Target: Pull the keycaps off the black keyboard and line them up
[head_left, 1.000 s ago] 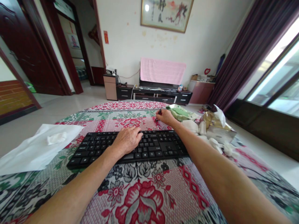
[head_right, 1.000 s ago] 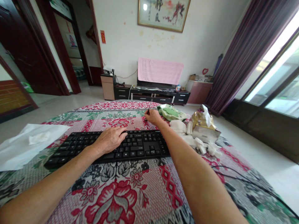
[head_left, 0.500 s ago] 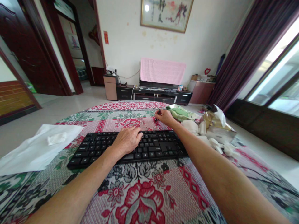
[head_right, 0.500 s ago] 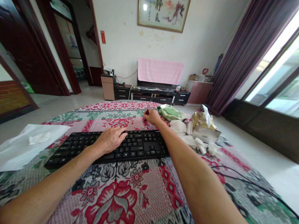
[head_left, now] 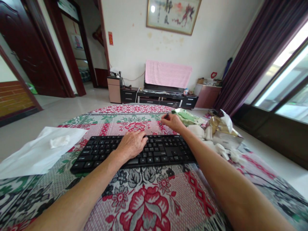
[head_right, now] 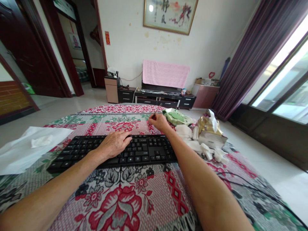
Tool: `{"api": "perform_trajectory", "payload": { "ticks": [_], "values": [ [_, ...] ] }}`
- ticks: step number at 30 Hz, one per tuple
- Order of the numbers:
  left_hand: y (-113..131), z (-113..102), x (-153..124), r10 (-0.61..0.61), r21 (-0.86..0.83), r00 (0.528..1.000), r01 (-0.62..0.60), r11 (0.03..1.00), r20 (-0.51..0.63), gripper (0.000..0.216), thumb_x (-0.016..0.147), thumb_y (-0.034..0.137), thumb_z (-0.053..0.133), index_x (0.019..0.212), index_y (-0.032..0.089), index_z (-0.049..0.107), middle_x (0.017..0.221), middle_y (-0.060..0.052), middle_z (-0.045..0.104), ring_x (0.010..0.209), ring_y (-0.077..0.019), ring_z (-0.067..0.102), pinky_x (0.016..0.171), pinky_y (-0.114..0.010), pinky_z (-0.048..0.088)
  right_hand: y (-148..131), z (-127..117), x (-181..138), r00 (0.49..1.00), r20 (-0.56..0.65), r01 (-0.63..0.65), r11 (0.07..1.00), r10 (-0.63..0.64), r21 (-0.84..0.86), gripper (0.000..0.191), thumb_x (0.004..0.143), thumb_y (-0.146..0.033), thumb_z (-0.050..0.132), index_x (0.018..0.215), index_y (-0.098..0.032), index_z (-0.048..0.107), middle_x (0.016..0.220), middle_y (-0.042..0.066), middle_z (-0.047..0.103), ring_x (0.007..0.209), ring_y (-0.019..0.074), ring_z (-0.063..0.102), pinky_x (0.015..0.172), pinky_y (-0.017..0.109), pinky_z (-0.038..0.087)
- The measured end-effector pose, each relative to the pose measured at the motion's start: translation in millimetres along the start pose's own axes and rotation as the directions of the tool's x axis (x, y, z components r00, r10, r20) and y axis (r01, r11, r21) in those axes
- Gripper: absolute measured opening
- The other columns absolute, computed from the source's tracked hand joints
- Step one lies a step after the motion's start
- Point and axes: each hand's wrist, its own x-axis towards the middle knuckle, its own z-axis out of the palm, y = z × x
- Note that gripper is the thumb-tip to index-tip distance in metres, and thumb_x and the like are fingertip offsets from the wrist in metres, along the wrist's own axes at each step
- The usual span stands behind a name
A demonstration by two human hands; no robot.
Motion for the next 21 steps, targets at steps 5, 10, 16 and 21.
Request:
{"api": "perform_trajectory", "payload": {
  "ticks": [5,10,16,21],
  "values": [
    [0.3,-0.5,0.2,0.009,0.004,1.000,-0.009,1.000,0.002,0.032,0.091,0.034,0.033,0.102,0.019,0.059,0.098,-0.007,0.065,0.093,-0.0217,0.060,0.083,-0.036,0.043,-30.1,-4.1,-26.2,0.981,0.195,-0.062,0.967,0.013,0.249,0.018,0.071,-0.029,0.060,0.081,-0.014,0.059,0.069,0.003,0.065,0.063,0.0118,0.060,0.063,0.024,0.048],
    [0.5,-1.7,0.0,-0.005,0.009,1.000,0.005,1.000,0.008,0.032,0.091,0.035,0.033,0.101,0.019,0.059,0.096,-0.007,0.065,0.091,-0.0210,0.060,0.083,-0.035,0.043,-41.0,-13.4,-39.5,0.965,0.261,-0.024,0.979,-0.030,0.203,0.020,0.071,-0.031,0.062,0.083,-0.014,0.061,0.073,0.002,0.065,0.064,0.0102,0.057,0.063,0.023,0.045],
    [0.1,-1.0,0.2,0.001,-0.001,1.000,-0.001,1.000,0.016,0.033,0.091,0.035,0.032,0.101,0.019,0.059,0.095,-0.007,0.065,0.090,-0.0199,0.059,0.083,-0.034,0.043,-36.6,-15.4,-46.4,0.951,0.302,0.039,0.993,-0.070,0.108,0.020,0.073,-0.035,0.061,0.079,-0.016,0.061,0.069,0.000,0.062,0.063,0.0108,0.055,0.059,0.023,0.043],
    [-0.1,-0.8,0.3,-0.006,0.004,1.000,0.006,1.000,0.012,0.033,0.091,0.037,0.032,0.100,0.019,0.059,0.094,-0.007,0.065,0.088,-0.0199,0.060,0.082,-0.034,0.043,-41.3,-13.2,-51.0,0.947,0.293,0.127,0.991,-0.132,0.036,0.017,0.076,-0.033,0.058,0.081,-0.017,0.060,0.070,0.000,0.060,0.062,0.0104,0.052,0.057,0.022,0.040]
  ]
}}
